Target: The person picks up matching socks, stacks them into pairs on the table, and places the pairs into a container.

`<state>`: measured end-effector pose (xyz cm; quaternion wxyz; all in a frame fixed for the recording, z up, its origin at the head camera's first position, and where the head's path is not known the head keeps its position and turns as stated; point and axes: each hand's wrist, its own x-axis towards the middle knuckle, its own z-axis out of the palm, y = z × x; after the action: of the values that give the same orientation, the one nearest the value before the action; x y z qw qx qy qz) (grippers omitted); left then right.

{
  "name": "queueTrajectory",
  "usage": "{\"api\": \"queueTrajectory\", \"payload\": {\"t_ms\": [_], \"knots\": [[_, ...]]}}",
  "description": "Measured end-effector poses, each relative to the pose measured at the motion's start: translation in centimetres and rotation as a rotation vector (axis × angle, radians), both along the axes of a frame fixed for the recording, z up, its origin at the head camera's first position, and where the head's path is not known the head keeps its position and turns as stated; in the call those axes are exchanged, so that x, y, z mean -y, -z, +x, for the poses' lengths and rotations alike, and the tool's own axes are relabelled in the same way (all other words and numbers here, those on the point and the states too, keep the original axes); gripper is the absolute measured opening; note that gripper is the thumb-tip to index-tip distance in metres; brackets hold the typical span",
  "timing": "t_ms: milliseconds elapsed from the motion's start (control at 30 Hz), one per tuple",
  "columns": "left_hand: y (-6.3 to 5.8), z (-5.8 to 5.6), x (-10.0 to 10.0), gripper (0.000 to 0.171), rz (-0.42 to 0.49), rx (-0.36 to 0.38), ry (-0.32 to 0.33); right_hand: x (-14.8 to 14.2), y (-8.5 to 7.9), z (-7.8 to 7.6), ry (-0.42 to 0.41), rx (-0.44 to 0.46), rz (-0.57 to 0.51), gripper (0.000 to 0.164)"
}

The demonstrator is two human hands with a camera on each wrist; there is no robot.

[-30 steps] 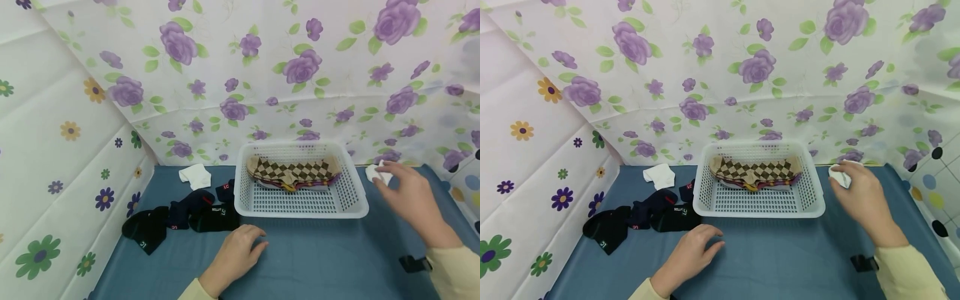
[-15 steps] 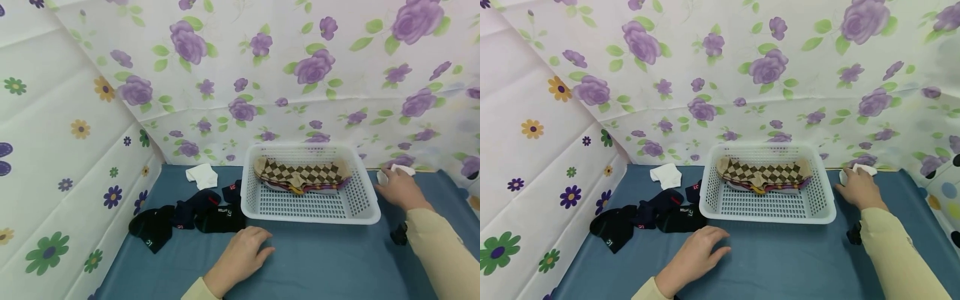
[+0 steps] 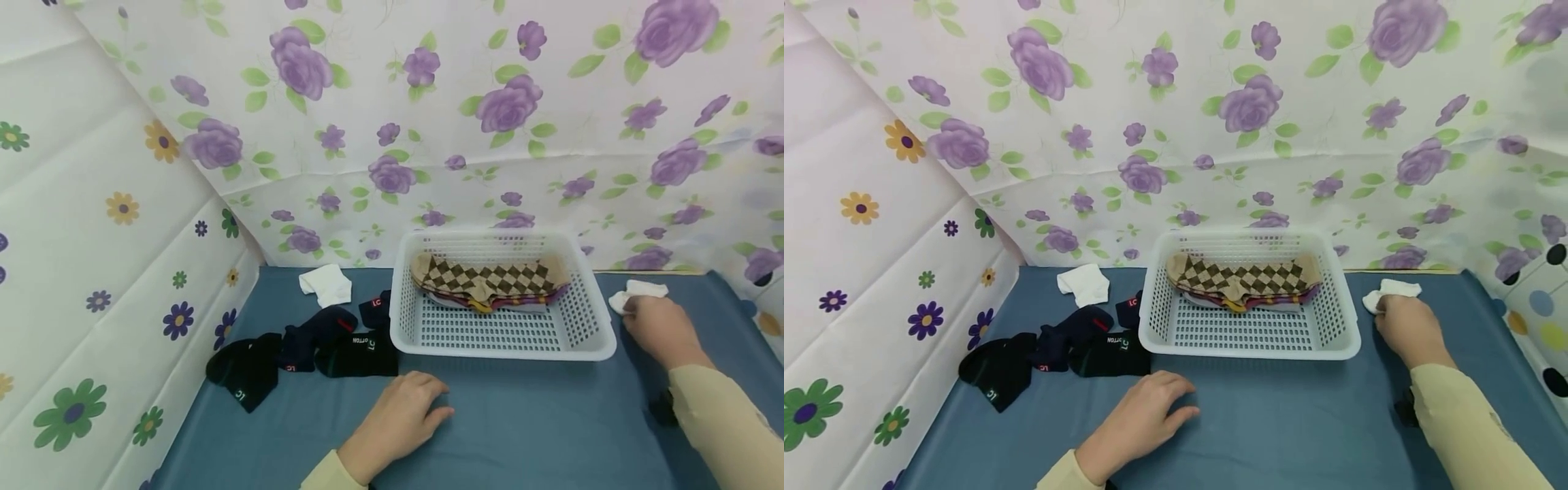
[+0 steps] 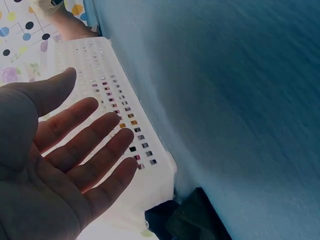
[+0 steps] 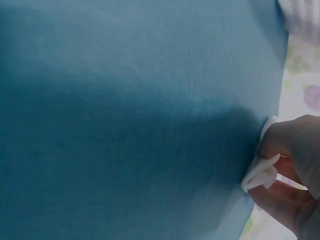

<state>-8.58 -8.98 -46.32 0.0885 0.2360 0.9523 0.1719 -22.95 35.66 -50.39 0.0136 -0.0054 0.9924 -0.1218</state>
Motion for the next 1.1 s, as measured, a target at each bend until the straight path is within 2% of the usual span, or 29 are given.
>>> {"api": "queueTrajectory", "payload": {"t_ms": [133,233,367,467,567,633,700,800,933,1000,1100], "knots": [[-0.2,0.2,-0.4,0.028,-0.005,0.003,0.028,1.1,-1.1,1.2,0.013,-0.05,-0.101,0.024],[-0.5,0.3,-0.6,0.026,0.014,-0.004,0.051,2.9,-3.7,2.2,0.048,-0.135,-0.187,0.028],[-1.2,0.5,-0.9,0.023,0.076,-0.018,0.08,5.7,-8.3,3.7,0.046,-0.377,-0.27,0.027],[-2.0,0.6,-1.2,0.02,0.138,-0.051,0.104,8.1,-11.4,5.0,0.016,-0.578,-0.325,0.02],[-3.0,0.8,-1.4,0.02,0.217,-0.1,0.103,10.7,-13.6,6.6,-0.034,-0.697,-0.397,0.015],[-3.7,0.7,-1.6,0.023,0.279,-0.141,0.073,12.5,-14.5,7.6,-0.085,-0.727,-0.434,0.014],[-4.3,0.6,-1.7,0.028,0.345,-0.192,0.025,14.2,-14.8,8.6,-0.155,-0.719,-0.472,0.015],[-5.0,0.3,-2.0,0.043,0.425,-0.257,-0.044,16.6,-14.6,10.1,-0.266,-0.647,-0.537,0.022],[-5.6,-0.1,-2.6,0.067,0.475,-0.281,-0.033,19.2,-13.5,11.9,-0.397,-0.469,-0.667,0.035],[-5.7,-0.2,-2.9,0.064,0.501,-0.272,0.004,20.3,-12.8,12.6,-0.435,-0.384,-0.719,0.037],[-5.6,-0.3,-3.2,0.041,0.559,-0.258,0.043,21.3,-11.9,13.1,-0.455,-0.308,-0.76,0.033]]}}
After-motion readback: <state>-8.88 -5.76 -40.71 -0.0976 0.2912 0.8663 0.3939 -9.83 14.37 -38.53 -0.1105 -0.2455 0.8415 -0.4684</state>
